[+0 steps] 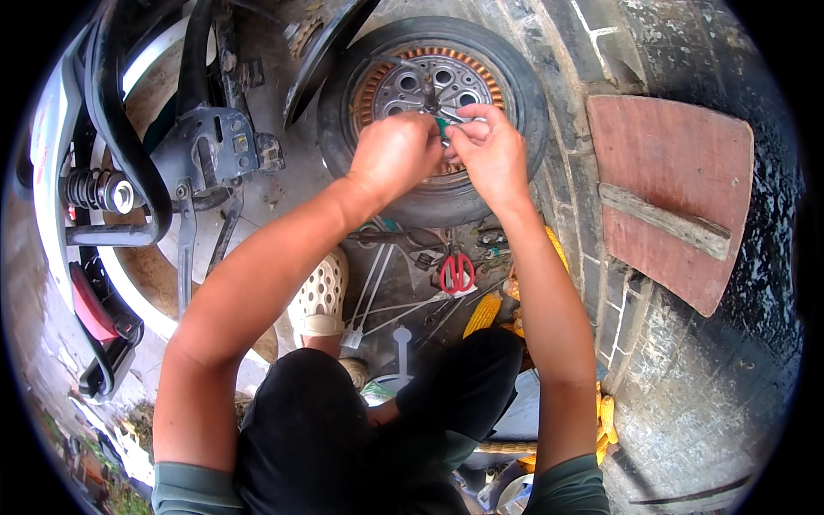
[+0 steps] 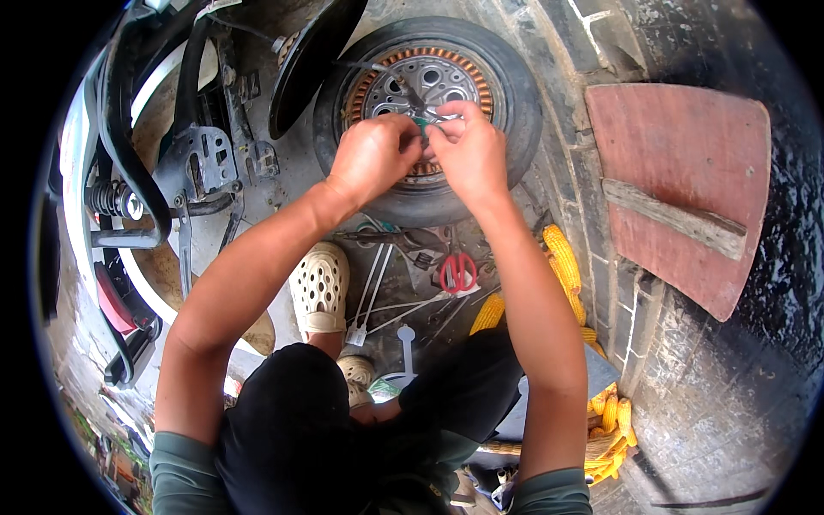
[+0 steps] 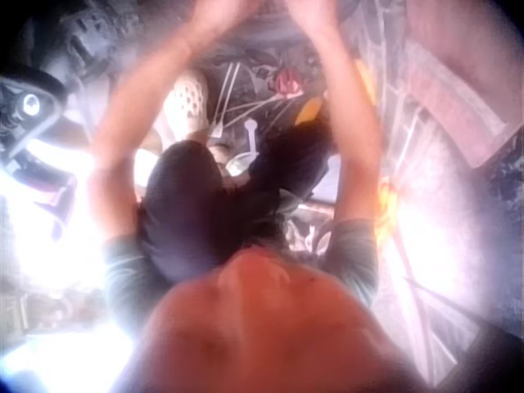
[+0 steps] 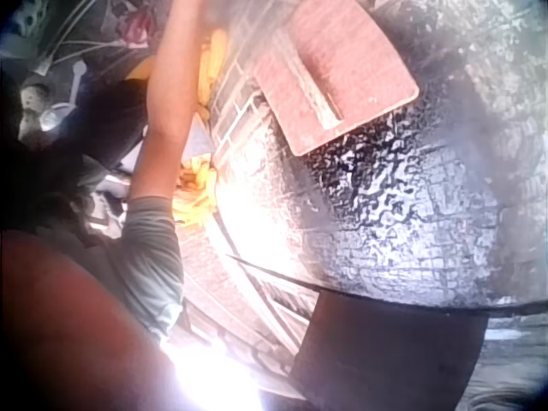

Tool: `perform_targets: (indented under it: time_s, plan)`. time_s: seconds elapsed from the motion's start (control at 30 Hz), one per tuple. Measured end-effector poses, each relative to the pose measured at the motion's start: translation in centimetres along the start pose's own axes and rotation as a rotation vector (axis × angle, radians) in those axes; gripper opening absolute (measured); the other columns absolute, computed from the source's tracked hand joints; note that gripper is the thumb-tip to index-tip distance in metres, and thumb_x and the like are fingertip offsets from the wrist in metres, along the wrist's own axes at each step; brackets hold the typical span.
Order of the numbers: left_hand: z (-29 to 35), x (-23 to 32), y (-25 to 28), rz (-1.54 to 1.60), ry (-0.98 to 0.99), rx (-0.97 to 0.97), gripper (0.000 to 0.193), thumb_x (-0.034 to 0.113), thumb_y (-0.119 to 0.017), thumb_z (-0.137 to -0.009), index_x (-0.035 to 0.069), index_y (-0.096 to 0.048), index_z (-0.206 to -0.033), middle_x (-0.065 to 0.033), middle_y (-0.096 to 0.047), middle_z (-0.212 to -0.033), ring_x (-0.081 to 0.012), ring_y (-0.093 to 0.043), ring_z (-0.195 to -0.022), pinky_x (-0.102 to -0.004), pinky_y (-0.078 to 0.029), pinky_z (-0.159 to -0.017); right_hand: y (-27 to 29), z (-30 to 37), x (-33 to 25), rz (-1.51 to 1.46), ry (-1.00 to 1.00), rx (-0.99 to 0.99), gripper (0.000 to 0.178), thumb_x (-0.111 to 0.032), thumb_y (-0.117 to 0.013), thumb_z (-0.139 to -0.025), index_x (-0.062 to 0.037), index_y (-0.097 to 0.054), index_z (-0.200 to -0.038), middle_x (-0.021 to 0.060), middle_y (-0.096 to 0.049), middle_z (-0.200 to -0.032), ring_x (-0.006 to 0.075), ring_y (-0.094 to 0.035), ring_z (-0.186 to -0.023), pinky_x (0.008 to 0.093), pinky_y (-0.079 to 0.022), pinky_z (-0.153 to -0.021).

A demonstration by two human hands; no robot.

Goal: The person is sitting on the ground and repairing a motorcycle tire. They use a small green tool to manipulate the inner components of the tire, specifically the stator or rotor area.

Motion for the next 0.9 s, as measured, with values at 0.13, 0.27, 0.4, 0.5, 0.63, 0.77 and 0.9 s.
perform_targets:
  time_s: [0.13, 0.27, 0.4, 0.5, 0.63, 0.77, 0.9]
  plan:
    - [-0.2, -0.4, 0.0, 0.179, 0.024, 0.0, 0.01, 0.011, -0.07, -0.085, 0.001, -0.071, -0.088, -0.0177, -0.072, -0.088, -0.0371, -0.072, -0.081, -0.0424, -0.057, -0.073, 0.0, 0.0, 0.1, -0.011, 0.015, -0.01, 0.028, -0.001, -0.074, -0.092, 0.0032, -0.062, -0.116, 0.0154, -0.078, -0.094, 0.0172, -0.077, -0.077, 0.0297, -0.061, -0.066]
    - [-0.6, -0.9, 0.1, 0.277, 0.021, -0.068, 0.009, 0.009, -0.069, -0.084, 0.0, -0.069, -0.087, -0.0185, -0.071, -0.086, -0.0362, -0.071, -0.077, -0.0403, -0.056, -0.072, 0.6, -0.1, 0.6, -0.019, 0.036, -0.043, 0.029, -0.002, -0.074, -0.092, 0.0009, -0.061, -0.118, 0.0146, -0.078, -0.095, 0.0174, -0.077, -0.079, 0.0307, -0.061, -0.069]
    - [-0.8, -1.0, 0.2, 0.23, -0.009, -0.072, 0.008, 0.009, -0.069, -0.082, 0.001, -0.067, -0.084, -0.0175, -0.068, -0.083, -0.0354, -0.069, -0.076, -0.0409, -0.055, -0.069, 0.6, 0.1, 0.4, 0.084, 0.099, -0.087, 0.03, -0.002, -0.072, -0.092, -0.0019, -0.059, -0.119, 0.0137, -0.077, -0.094, 0.0198, -0.078, -0.08, 0.0322, -0.06, -0.071]
    - [-0.8, -1.0, 0.3, 0.17, -0.047, -0.029, 0.009, 0.008, -0.07, -0.081, 0.001, -0.065, -0.082, -0.0164, -0.066, -0.081, -0.035, -0.068, -0.075, -0.0415, -0.053, -0.068, 0.6, 0.1, 0.5, 0.112, 0.147, -0.129, 0.032, -0.003, -0.071, -0.092, -0.0031, -0.055, -0.12, 0.0134, -0.076, -0.092, 0.0218, -0.077, -0.081, 0.0342, -0.059, -0.071]
    - [-0.8, -1.1, -0.1, 0.163, -0.033, 0.028, 0.009, 0.007, -0.07, -0.079, 0.001, -0.063, -0.08, -0.0147, -0.065, -0.08, -0.0328, -0.068, -0.073, -0.0403, -0.053, -0.067, 1.2, -0.1, 0.8, 0.209, 0.21, -0.163, 0.035, -0.003, -0.071, -0.092, -0.0035, -0.052, -0.121, 0.0136, -0.075, -0.092, 0.0227, -0.075, -0.08, 0.0367, -0.058, -0.071]
    - [-0.7, -1.8, -0.5, 0.239, 0.03, 0.036, 0.01, 0.009, -0.07, -0.079, 0.001, -0.065, -0.082, -0.0137, -0.067, -0.081, -0.0327, -0.068, -0.074, -0.0404, -0.053, -0.069, 1.4, 0.0, 0.6, 0.286, 0.283, -0.182, 0.036, -0.004, -0.071, -0.092, -0.0037, -0.051, -0.121, 0.0138, -0.074, -0.093, 0.0232, -0.074, -0.08, 0.0373, -0.057, -0.071]
    - [-0.6, -2.3, -0.6, 0.327, 0.051, 0.003, 0.013, 0.013, -0.07, -0.08, 0.002, -0.067, -0.086, -0.0152, -0.071, -0.087, -0.0369, -0.07, -0.082, -0.0445, -0.055, -0.073, 1.6, -0.2, 0.8, 0.237, 0.263, -0.098, 0.036, -0.005, -0.072, -0.091, -0.0031, -0.052, -0.121, 0.0144, -0.075, -0.097, 0.0227, -0.075, -0.082, 0.0356, -0.058, -0.073]
Point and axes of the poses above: each hand's wrist, its own z-axis away from the middle knuckle, its own y-axis out of the back of the hand, x = y × z, the point moved 2 cm from there along -z, towards the middle knuckle
